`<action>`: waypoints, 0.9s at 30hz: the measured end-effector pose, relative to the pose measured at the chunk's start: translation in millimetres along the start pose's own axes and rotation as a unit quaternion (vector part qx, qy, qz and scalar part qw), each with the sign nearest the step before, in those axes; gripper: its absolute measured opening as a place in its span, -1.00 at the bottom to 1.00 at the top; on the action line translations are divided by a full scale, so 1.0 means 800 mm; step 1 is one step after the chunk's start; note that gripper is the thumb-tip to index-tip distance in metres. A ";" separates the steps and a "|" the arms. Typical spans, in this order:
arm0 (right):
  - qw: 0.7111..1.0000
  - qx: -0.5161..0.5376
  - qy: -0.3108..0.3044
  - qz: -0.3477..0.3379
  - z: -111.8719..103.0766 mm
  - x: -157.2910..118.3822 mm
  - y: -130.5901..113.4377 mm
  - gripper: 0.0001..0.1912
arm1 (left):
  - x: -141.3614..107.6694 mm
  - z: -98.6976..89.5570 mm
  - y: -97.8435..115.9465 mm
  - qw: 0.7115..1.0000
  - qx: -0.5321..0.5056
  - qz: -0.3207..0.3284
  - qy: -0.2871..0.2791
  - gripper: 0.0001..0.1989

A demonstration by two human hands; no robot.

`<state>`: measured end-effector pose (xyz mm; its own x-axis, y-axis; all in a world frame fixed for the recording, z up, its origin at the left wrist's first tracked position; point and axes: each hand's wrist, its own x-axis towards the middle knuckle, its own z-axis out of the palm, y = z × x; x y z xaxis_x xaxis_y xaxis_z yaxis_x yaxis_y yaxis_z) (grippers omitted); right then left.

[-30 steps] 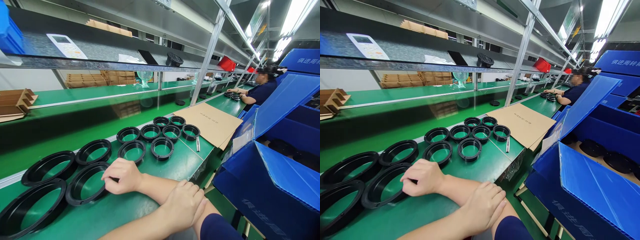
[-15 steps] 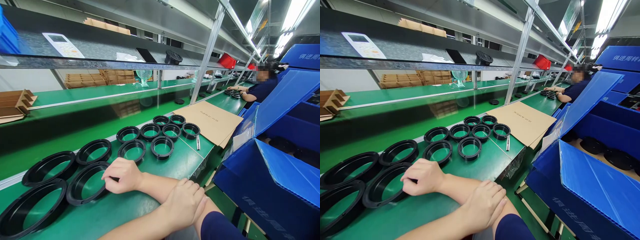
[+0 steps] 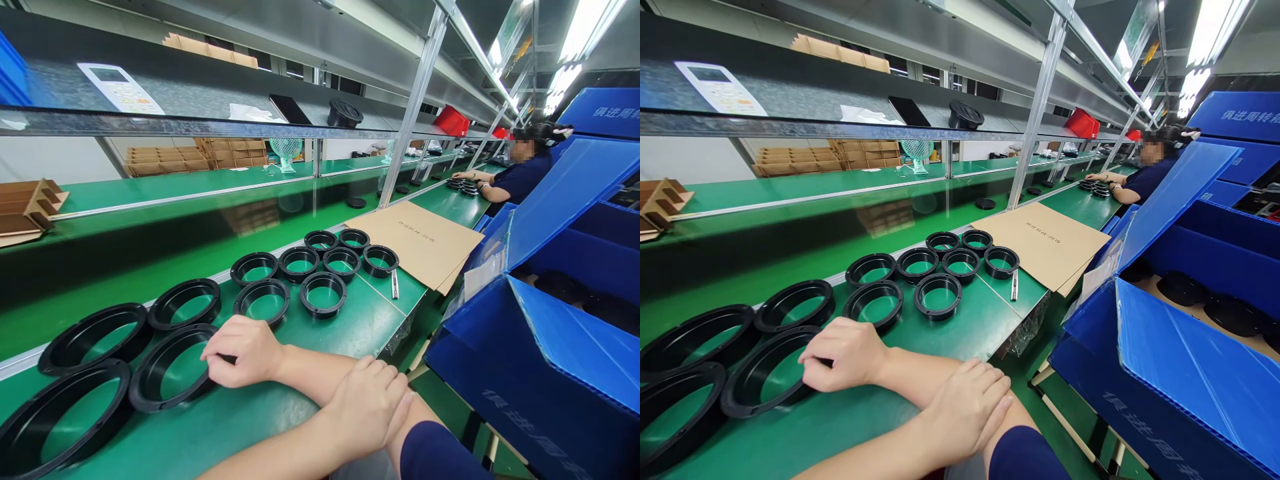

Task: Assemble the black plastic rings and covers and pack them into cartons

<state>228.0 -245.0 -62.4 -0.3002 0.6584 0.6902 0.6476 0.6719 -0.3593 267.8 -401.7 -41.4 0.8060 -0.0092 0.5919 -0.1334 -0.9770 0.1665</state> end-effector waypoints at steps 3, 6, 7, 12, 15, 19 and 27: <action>1.000 0.001 0.003 0.000 -0.002 0.000 -0.001 -0.88 | 0.000 0.001 -0.001 1.000 0.000 0.001 -0.001 -0.76; 1.000 0.005 0.011 0.000 -0.003 0.001 -0.001 -0.87 | -0.001 0.001 0.000 1.000 0.000 0.000 -0.003 -0.76; 1.000 0.001 0.009 0.000 -0.003 0.001 -0.002 -0.87 | -0.001 0.001 0.000 1.000 0.001 0.000 -0.005 -0.76; 1.000 -0.023 -0.002 -0.001 -0.004 0.001 -0.003 -0.90 | -0.001 0.000 0.001 1.000 0.004 0.001 -0.007 -0.76; 1.000 -0.025 -0.003 -0.002 -0.004 0.002 -0.004 -0.91 | -0.001 0.000 0.001 1.000 0.003 0.002 -0.003 -0.75; 1.000 -0.019 -0.002 0.000 -0.004 0.001 -0.003 -0.90 | -0.001 0.001 0.000 1.000 0.001 0.001 -0.002 -0.75; 0.999 0.023 0.034 0.006 -0.003 0.000 -0.003 -0.85 | -0.002 0.002 -0.001 1.000 0.000 -0.002 -0.005 -0.76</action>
<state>228.1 -247.2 -59.7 -0.2441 0.6430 0.7259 0.6171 0.6805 -0.3953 267.8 -401.6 -43.5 0.8118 -0.0067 0.5839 -0.1303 -0.9768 0.1699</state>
